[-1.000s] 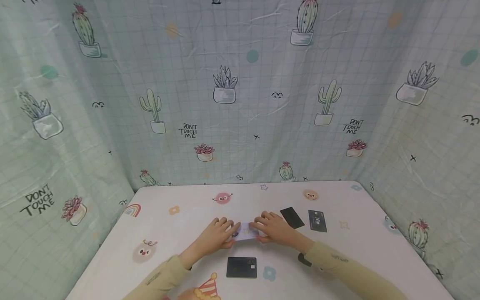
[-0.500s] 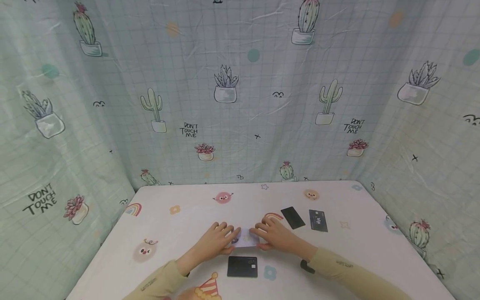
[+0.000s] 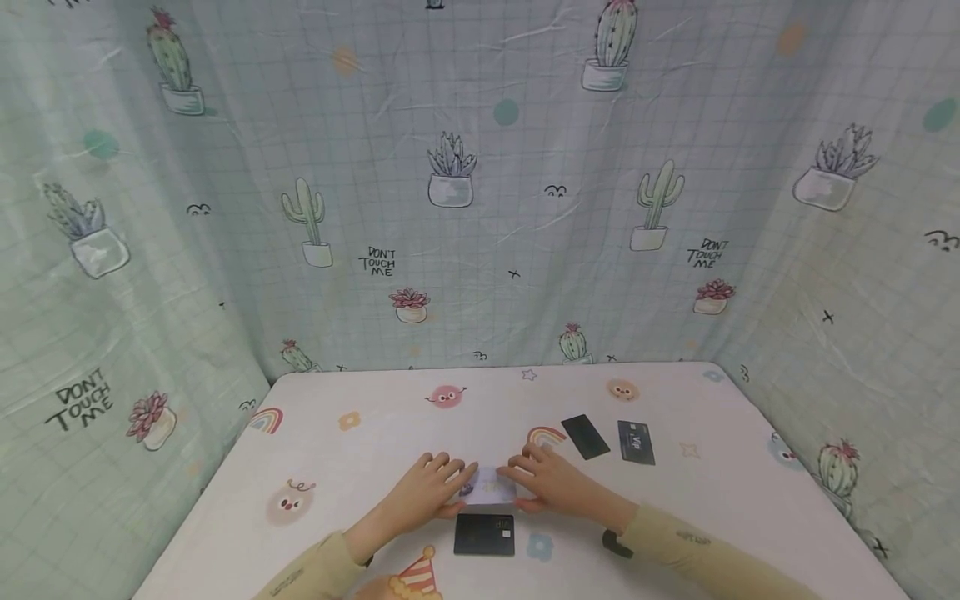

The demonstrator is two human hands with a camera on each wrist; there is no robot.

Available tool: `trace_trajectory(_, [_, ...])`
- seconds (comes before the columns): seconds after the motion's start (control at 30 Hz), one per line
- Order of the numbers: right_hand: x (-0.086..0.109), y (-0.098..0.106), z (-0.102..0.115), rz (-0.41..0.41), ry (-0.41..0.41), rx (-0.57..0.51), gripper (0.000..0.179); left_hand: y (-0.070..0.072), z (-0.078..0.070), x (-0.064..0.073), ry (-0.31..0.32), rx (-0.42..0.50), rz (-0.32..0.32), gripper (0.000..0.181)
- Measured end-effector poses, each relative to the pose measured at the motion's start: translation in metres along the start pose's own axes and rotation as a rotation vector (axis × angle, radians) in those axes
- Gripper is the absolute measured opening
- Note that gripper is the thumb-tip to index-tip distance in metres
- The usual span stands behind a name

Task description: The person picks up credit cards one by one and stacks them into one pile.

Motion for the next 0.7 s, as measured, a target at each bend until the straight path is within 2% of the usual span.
trace_trajectory(0.37, [0.003, 0.002, 0.012, 0.013, 0.004, -0.063, 0.046, 0.006, -0.004, 0.012, -0.012, 0.027, 0.027, 0.051])
trace_trajectory(0.57, [0.005, -0.003, 0.017, 0.031, 0.008, -0.092, 0.046, 0.006, -0.008, 0.019, -0.033, 0.026, -0.028, 0.042])
trace_trajectory(0.7, [0.004, -0.009, 0.016, 0.068, -0.005, -0.102, 0.046, 0.005, -0.002, 0.02, -0.012, 0.017, -0.039, 0.044])
Point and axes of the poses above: each hand's wrist, its own x-axis away from the middle knuckle, its own y-axis out of the back of the hand, z = x × y, the point moved 7 cm from there along -x, towards the middle knuckle, and after that the axes turned 4 degrees about -x, right-handed, at the moved point
